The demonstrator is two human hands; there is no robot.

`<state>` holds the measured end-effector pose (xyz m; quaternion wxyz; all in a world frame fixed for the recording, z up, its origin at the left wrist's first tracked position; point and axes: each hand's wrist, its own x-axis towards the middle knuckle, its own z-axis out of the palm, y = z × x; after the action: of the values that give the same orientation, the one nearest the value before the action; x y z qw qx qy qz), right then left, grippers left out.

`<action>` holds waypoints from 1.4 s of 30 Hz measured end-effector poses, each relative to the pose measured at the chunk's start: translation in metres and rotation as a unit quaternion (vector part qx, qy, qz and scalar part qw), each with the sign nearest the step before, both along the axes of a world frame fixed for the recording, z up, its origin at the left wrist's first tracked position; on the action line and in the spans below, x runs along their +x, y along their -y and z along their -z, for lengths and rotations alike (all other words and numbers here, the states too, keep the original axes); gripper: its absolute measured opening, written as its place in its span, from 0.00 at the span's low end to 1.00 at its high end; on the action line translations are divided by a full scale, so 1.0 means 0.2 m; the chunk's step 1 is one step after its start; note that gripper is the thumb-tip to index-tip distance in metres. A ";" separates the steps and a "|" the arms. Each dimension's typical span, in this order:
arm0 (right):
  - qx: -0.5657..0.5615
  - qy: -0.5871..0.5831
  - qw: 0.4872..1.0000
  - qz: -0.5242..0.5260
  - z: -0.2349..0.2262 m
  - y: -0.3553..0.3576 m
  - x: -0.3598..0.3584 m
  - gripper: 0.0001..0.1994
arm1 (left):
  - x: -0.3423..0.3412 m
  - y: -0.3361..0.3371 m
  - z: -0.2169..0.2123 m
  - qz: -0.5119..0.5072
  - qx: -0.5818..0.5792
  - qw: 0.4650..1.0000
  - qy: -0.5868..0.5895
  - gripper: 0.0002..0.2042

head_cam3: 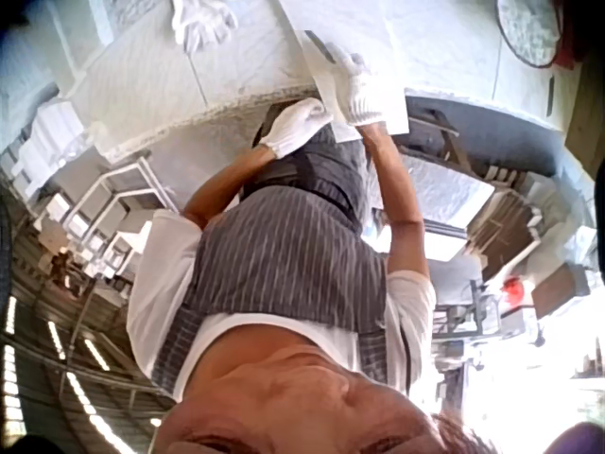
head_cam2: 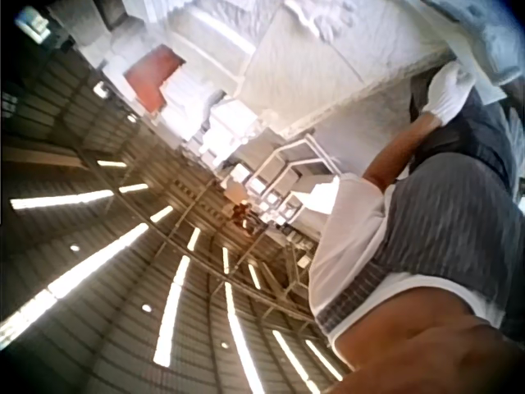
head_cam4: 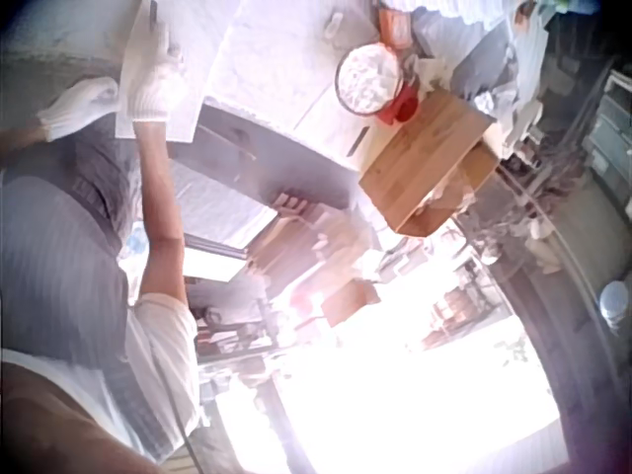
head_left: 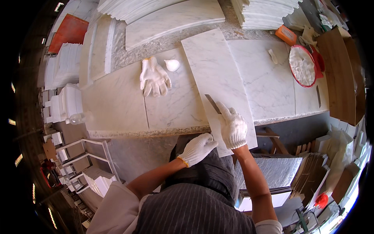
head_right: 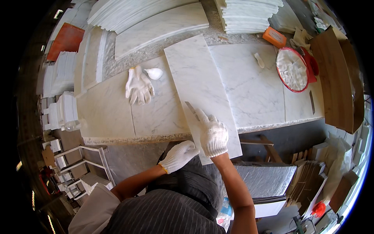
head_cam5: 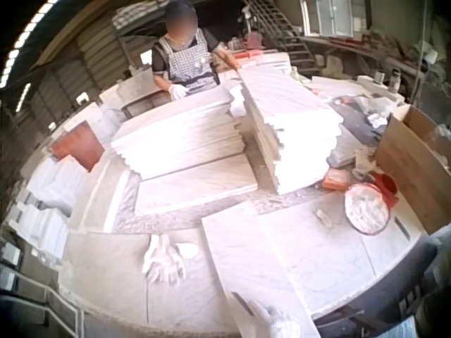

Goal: The person handles white stone slabs on a workbench, applying a white paste with a small trowel and smoothing the surface. They repeatedly pick up slabs, apply the paste, and place them back into stacks.

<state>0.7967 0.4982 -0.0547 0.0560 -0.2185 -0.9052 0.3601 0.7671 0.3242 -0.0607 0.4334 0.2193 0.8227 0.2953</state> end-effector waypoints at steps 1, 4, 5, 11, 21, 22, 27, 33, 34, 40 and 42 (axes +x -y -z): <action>0.020 0.007 1.000 -0.011 0.00 0.01 -0.01 0.20 | 0.00 0.00 0.02 0.008 -0.001 1.000 -0.013 0.16; 0.063 0.017 0.997 -0.037 0.01 0.04 -0.04 0.21 | 0.00 0.03 0.03 0.003 -0.010 1.000 0.029 0.17; 0.064 0.014 0.997 -0.042 0.00 0.04 -0.04 0.21 | 0.01 0.04 0.04 0.004 -0.014 0.999 0.040 0.17; 0.098 -0.027 0.994 -0.045 0.01 0.05 -0.09 0.16 | 0.04 0.03 0.08 0.045 -0.010 0.999 0.013 0.18; 0.083 0.005 0.995 -0.054 0.02 0.06 -0.11 0.12 | 0.03 0.05 0.07 0.048 -0.013 0.999 -0.002 0.18; 0.067 0.022 0.992 -0.106 0.01 0.06 -0.09 0.13 | 0.02 0.06 0.08 0.050 -0.021 0.998 0.014 0.18; -0.133 0.030 0.982 -0.133 -0.04 0.05 0.21 0.21 | -0.04 0.12 0.02 0.023 -0.016 0.997 0.073 0.15; -0.432 0.055 0.853 0.287 -0.02 -0.25 0.53 0.08 | -0.07 0.17 0.02 -0.067 0.060 0.986 0.140 0.13; -0.439 0.009 0.849 0.294 0.02 -0.31 0.59 0.09 | -0.06 0.15 0.03 -0.093 0.056 0.979 0.174 0.14; -0.229 -0.008 0.950 0.214 0.13 -0.25 0.58 0.08 | -0.06 0.00 0.01 -0.219 0.055 0.933 0.281 0.16; -0.136 0.016 0.971 0.194 0.07 -0.20 0.51 0.08 | -0.06 -0.04 -0.02 -0.234 0.046 0.929 0.282 0.16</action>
<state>0.8995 0.5388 -0.0696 0.0805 -0.4014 -0.7888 0.4584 0.7544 0.3319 -0.0566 0.5556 -0.0524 0.6797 0.4761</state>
